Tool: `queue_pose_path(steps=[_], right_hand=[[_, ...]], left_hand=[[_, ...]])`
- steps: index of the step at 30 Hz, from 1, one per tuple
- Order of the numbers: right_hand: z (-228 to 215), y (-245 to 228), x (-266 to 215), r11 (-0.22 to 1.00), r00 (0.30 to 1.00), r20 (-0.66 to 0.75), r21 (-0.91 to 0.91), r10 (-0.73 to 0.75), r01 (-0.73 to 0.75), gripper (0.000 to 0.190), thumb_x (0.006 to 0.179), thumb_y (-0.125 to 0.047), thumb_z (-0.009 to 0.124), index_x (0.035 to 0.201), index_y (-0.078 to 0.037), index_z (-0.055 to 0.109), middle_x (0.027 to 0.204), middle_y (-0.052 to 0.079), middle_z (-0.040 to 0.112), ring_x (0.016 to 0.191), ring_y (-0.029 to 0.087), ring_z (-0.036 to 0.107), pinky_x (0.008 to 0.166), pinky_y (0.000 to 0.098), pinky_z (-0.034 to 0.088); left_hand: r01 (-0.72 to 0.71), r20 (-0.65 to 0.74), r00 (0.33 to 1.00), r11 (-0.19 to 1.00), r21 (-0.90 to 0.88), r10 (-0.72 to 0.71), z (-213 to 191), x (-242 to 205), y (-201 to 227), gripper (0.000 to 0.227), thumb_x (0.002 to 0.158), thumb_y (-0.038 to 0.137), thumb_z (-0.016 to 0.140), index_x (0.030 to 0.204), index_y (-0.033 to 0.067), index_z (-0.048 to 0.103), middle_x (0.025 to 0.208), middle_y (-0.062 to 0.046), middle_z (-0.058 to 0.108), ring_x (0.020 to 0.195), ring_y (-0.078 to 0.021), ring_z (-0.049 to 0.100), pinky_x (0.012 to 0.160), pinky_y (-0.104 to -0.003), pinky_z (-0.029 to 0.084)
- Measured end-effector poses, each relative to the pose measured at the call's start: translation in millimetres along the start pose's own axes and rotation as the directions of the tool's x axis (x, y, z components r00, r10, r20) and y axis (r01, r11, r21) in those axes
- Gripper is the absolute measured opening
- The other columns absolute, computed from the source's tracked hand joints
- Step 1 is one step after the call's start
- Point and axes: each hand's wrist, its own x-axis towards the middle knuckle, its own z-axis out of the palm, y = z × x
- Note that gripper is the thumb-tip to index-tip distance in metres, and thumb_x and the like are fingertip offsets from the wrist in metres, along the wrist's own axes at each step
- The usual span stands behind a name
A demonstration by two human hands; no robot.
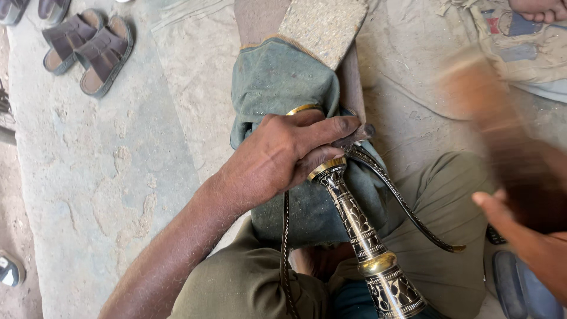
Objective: The person holds a decorative metal vessel on their lap and uses a chisel and wooden mallet to engrave patterns into the surface. They repeatedly strike the chisel to create detailed designs on the metal.
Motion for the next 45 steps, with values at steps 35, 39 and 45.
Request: queue_pose_path(steps=[35, 39, 45], right_hand=[[-17.9, -35.3, 10.2, 0.966, 0.983, 0.183, -0.253, -0.003, 0.050, 0.022, 0.099, -0.019, 0.068, 0.109, 0.001, 0.065, 0.080, 0.014, 0.063, 0.063, 0.019, 0.069, 0.064, 0.0287, 0.062], [-14.0, -32.4, 16.2, 0.907, 0.834, 0.379, -0.294, 0.400, -0.302, 0.015, 0.098, -0.017, 0.072, 0.101, -0.005, 0.064, 0.071, 0.008, 0.059, 0.053, 0.015, 0.068, 0.058, 0.0271, 0.064], [-19.9, -22.7, 0.9, 0.996, 0.999, 0.048, -0.086, 0.009, -0.005, 0.032, 0.084, -0.014, 0.084, 0.102, -0.005, 0.059, 0.064, 0.004, 0.054, 0.049, 0.014, 0.056, 0.044, 0.0315, 0.046]], left_hand=[[-0.022, -0.054, 0.998, 0.999, -0.049, 0.019, 2.7, -12.6, -8.5, 0.036, 0.103, 0.028, 0.067, 0.135, 0.0110, 0.062, 0.098, -0.009, 0.071, 0.078, -0.0214, 0.074, 0.068, -0.040, 0.060], [-0.042, -0.083, 0.996, 0.998, -0.054, 0.038, 2.5, -18.1, -10.2, 0.040, 0.104, 0.032, 0.065, 0.139, 0.0119, 0.062, 0.099, -0.010, 0.071, 0.077, -0.0234, 0.074, 0.070, -0.041, 0.061], [-0.057, -0.093, 0.994, 0.997, -0.049, 0.052, 4.5, -17.2, -12.1, 0.039, 0.103, 0.033, 0.065, 0.135, 0.0110, 0.064, 0.097, -0.009, 0.071, 0.078, -0.0229, 0.074, 0.069, -0.039, 0.061]])
